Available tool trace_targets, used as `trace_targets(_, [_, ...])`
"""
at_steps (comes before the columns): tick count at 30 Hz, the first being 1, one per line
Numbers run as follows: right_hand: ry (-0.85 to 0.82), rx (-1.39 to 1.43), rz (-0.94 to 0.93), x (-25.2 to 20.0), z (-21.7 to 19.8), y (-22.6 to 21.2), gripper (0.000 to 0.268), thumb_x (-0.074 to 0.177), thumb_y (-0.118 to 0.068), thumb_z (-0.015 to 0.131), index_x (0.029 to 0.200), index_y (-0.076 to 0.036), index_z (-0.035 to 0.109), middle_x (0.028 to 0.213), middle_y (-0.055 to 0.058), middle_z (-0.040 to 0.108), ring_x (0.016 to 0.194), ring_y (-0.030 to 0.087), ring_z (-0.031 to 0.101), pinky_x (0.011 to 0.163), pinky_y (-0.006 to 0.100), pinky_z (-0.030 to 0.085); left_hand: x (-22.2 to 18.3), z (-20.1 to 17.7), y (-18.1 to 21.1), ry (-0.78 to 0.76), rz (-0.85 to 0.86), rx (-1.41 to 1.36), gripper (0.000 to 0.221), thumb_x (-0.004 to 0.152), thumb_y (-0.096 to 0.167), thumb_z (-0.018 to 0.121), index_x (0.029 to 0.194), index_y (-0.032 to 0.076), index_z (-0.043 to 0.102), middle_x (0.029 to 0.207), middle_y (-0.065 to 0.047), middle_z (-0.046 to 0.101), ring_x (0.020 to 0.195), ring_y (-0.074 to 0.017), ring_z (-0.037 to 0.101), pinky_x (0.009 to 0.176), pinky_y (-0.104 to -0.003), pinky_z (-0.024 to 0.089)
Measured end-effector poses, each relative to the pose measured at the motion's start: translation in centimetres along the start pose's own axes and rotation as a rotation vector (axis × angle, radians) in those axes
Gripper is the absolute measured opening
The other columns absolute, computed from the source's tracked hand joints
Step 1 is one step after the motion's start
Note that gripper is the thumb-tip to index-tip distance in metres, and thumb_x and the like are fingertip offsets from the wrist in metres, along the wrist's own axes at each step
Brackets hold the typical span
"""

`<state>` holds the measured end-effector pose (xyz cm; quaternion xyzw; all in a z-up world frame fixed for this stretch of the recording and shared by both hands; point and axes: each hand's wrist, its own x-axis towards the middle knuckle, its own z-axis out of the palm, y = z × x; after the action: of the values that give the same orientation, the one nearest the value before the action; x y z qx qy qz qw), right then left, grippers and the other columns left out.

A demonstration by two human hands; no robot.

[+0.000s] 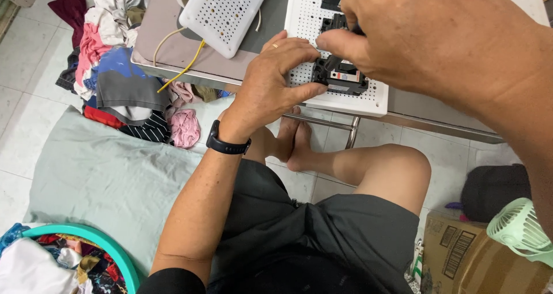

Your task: A person is wiring and securing circuit breakers onto a mounting board using a screwdriver.

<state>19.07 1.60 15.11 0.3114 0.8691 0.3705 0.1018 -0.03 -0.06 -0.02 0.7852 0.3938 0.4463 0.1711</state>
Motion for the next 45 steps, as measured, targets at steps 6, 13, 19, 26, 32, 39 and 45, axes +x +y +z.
trace_targets(6, [0.063,0.178,0.023,-0.2,-0.2,0.1,0.024,0.103,-0.040,0.057,0.087,-0.022,0.060,0.080,-0.005,0.059,0.073,0.015,0.059,0.058,0.029,0.045,0.0,0.0,0.0,-0.003,-0.015,-0.012,0.038,0.082,0.027,0.078,0.111,0.006,0.065,0.111,-0.007,0.068,0.114,-0.0237,0.060,0.115,-0.050,0.028])
trace_targets(13, [0.205,0.023,-0.037,0.0,-0.2,0.4,0.037,0.113,-0.061,0.055,0.099,-0.026,0.059,0.091,-0.009,0.057,0.079,0.010,0.057,0.063,0.025,0.044,0.0,-0.1,0.1,0.009,-0.006,-0.025,0.037,0.081,0.026,0.078,0.110,0.007,0.065,0.109,-0.007,0.067,0.110,-0.0231,0.062,0.115,-0.050,0.027])
trace_targets(19, [-0.054,0.138,0.027,0.4,-0.7,-0.1,0.050,0.113,-0.052,0.049,0.077,-0.019,0.061,0.064,-0.002,0.058,0.060,0.018,0.058,0.051,0.030,0.045,0.0,0.1,0.0,0.014,-0.021,-0.023,0.037,0.080,0.025,0.079,0.108,0.007,0.065,0.110,-0.006,0.068,0.112,-0.0223,0.061,0.115,-0.049,0.028])
trace_targets(26, [-0.183,0.363,0.075,1.0,-2.1,0.1,0.029,0.093,-0.047,0.061,0.098,-0.020,0.066,0.081,-0.001,0.067,0.072,0.022,0.066,0.056,0.036,0.052,-0.1,-0.2,0.1,0.014,-0.007,-0.037,0.036,0.082,0.025,0.078,0.108,0.006,0.065,0.109,-0.006,0.067,0.111,-0.0230,0.061,0.114,-0.049,0.028])
trace_targets(32, [-0.134,0.186,0.047,0.8,-1.5,0.1,0.035,0.100,-0.059,0.053,0.095,-0.028,0.068,0.078,-0.005,0.066,0.073,0.016,0.065,0.056,0.031,0.049,-0.1,0.0,-0.1,0.016,0.006,-0.027,0.038,0.082,0.026,0.079,0.109,0.004,0.065,0.109,-0.007,0.068,0.111,-0.0240,0.061,0.114,-0.050,0.029])
trace_targets(39, [-0.096,0.402,0.025,0.8,-1.2,0.1,0.030,0.102,-0.046,0.060,0.094,-0.018,0.066,0.077,0.001,0.063,0.068,0.021,0.061,0.057,0.035,0.048,-0.1,0.0,0.0,0.016,-0.006,-0.026,0.036,0.081,0.026,0.078,0.108,0.005,0.065,0.109,-0.007,0.067,0.112,-0.0231,0.061,0.114,-0.050,0.028])
trace_targets(45, [0.084,0.250,-0.029,0.4,1.2,0.5,0.038,0.109,-0.046,0.057,0.087,-0.015,0.065,0.085,-0.001,0.062,0.075,0.019,0.059,0.061,0.032,0.045,-0.1,0.1,-0.2,0.019,0.013,-0.016,0.038,0.081,0.026,0.080,0.108,0.004,0.065,0.111,-0.008,0.068,0.113,-0.0246,0.061,0.114,-0.050,0.028])
